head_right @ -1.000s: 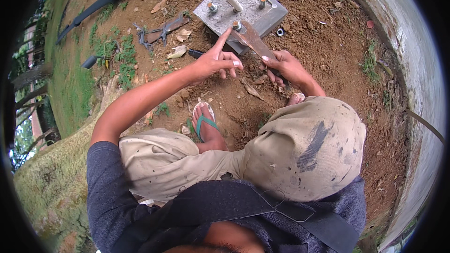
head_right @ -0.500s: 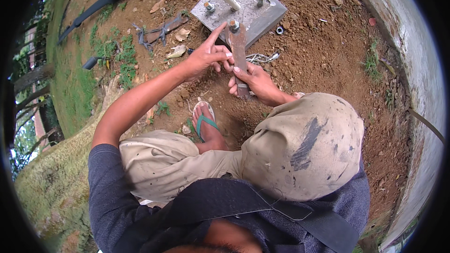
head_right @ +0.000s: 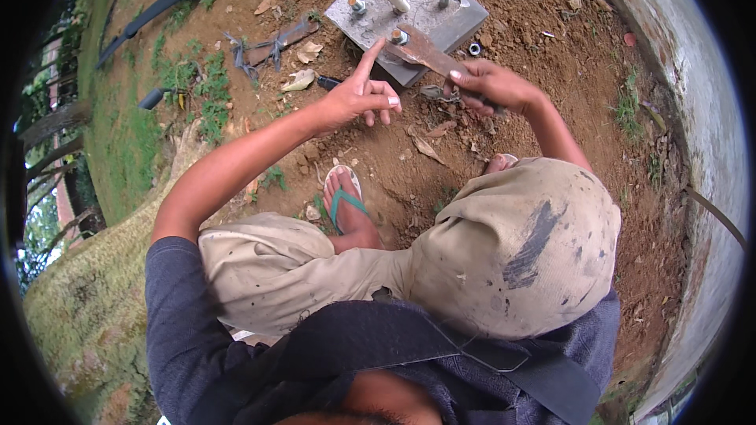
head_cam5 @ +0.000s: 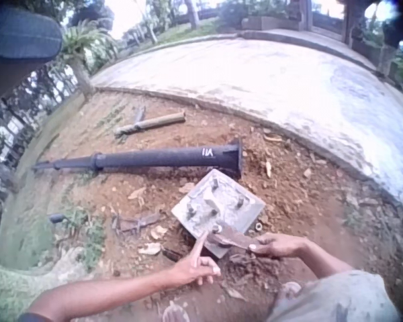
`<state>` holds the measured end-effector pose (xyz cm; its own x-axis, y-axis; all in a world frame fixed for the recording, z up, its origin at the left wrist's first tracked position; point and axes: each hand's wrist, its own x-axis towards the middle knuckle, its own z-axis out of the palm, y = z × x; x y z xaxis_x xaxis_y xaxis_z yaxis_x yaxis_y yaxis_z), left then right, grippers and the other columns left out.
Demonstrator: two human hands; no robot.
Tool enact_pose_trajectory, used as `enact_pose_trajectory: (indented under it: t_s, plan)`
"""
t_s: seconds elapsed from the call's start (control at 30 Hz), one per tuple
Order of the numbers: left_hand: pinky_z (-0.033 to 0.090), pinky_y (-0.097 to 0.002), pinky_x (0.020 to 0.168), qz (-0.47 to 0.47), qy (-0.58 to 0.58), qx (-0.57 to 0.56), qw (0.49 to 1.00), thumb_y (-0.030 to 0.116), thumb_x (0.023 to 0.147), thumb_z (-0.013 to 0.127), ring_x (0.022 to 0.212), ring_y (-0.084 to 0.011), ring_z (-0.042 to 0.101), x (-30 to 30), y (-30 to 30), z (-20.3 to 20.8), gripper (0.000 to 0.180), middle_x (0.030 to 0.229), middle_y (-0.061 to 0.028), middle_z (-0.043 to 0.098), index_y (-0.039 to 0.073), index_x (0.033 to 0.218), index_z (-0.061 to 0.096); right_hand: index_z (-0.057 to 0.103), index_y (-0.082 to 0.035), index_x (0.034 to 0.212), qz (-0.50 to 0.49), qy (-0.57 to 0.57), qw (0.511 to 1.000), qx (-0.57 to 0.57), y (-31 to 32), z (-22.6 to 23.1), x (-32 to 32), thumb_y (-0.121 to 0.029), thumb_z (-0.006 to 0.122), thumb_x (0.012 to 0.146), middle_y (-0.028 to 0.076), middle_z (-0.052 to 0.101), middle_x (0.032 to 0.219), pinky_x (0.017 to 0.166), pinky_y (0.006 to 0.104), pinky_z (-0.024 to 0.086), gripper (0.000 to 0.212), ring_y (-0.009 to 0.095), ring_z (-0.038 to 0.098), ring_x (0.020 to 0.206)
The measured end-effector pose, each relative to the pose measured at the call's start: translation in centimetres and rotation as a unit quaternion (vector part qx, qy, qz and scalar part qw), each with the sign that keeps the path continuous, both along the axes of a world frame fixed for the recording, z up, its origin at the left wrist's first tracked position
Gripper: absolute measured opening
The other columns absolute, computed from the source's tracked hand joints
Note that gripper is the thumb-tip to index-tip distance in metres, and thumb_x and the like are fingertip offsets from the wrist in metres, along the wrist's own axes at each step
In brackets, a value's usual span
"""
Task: The person uses an adjustable wrench to loosen nuts from a metal base plate mounted on a concrete block, handling the nuts by hand after loosening them.
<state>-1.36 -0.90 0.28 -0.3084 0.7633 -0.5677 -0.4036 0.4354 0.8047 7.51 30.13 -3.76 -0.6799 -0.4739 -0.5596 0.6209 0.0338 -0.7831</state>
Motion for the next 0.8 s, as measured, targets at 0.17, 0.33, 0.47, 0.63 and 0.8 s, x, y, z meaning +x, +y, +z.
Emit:
enact_pose_trajectory:
  t_s: [0.17,0.33,0.47,0.63,0.8]
  plan:
    - [0.054,-0.0282,0.065,-0.006,-0.014,0.011,1.000,0.020,0.101,0.070,0.085,-0.0171,0.072,1.0,0.8,0.3,0.119,0.110,-0.0141,0.071,0.027,0.163,-0.031,0.067,-0.006,0.093,0.081,0.038,0.991,0.096,3.4,0.2,-4.0,-0.044,0.058,0.109,-0.007,0.048,0.055,0.038,0.0249,0.031,0.042,0.004,0.040,0.041]
    - [0.054,-0.0283,0.065,-0.024,-0.029,0.029,0.999,0.019,0.102,0.069,0.085,-0.0171,0.072,1.0,0.7,0.6,0.115,0.112,-0.0154,0.072,0.027,0.166,-0.025,0.066,-0.008,0.092,-0.010,0.060,0.995,0.075,1.0,0.4,1.9,-0.043,0.057,0.110,-0.006,0.050,0.056,0.039,0.0234,0.029,0.041,0.004,0.042,0.041]
    - [0.054,-0.0283,0.066,-0.001,-0.009,0.023,1.000,0.020,0.102,0.070,0.085,-0.0171,0.072,0.8,-0.5,-0.5,0.114,0.112,-0.0143,0.073,0.026,0.167,-0.023,0.066,-0.007,0.109,-0.177,0.034,0.983,0.025,-7.1,-1.2,6.0,-0.040,0.052,0.113,-0.004,0.052,0.060,0.045,0.0241,0.036,0.036,0.006,0.046,0.046]
    - [0.054,-0.0280,0.069,0.010,-0.008,-0.002,1.000,0.025,0.100,0.071,0.085,-0.0159,0.071,-0.3,0.1,-0.1,0.111,0.108,-0.0131,0.074,0.021,0.169,-0.016,0.063,-0.007,0.121,-0.243,0.003,0.965,-0.094,-12.2,-2.7,7.0,-0.038,0.051,0.114,0.002,0.066,0.073,0.047,0.0244,0.041,0.034,0.010,0.062,0.055]
    - [0.054,-0.0280,0.069,0.018,-0.004,0.011,1.000,0.024,0.100,0.071,0.085,-0.0159,0.071,-1.2,0.3,0.3,0.110,0.108,-0.0130,0.074,0.020,0.170,-0.014,0.059,-0.009,0.127,-0.258,-0.022,0.961,-0.093,-12.6,-2.9,5.8,-0.036,0.052,0.114,0.002,0.066,0.076,0.049,0.0231,0.044,0.032,0.010,0.064,0.058]
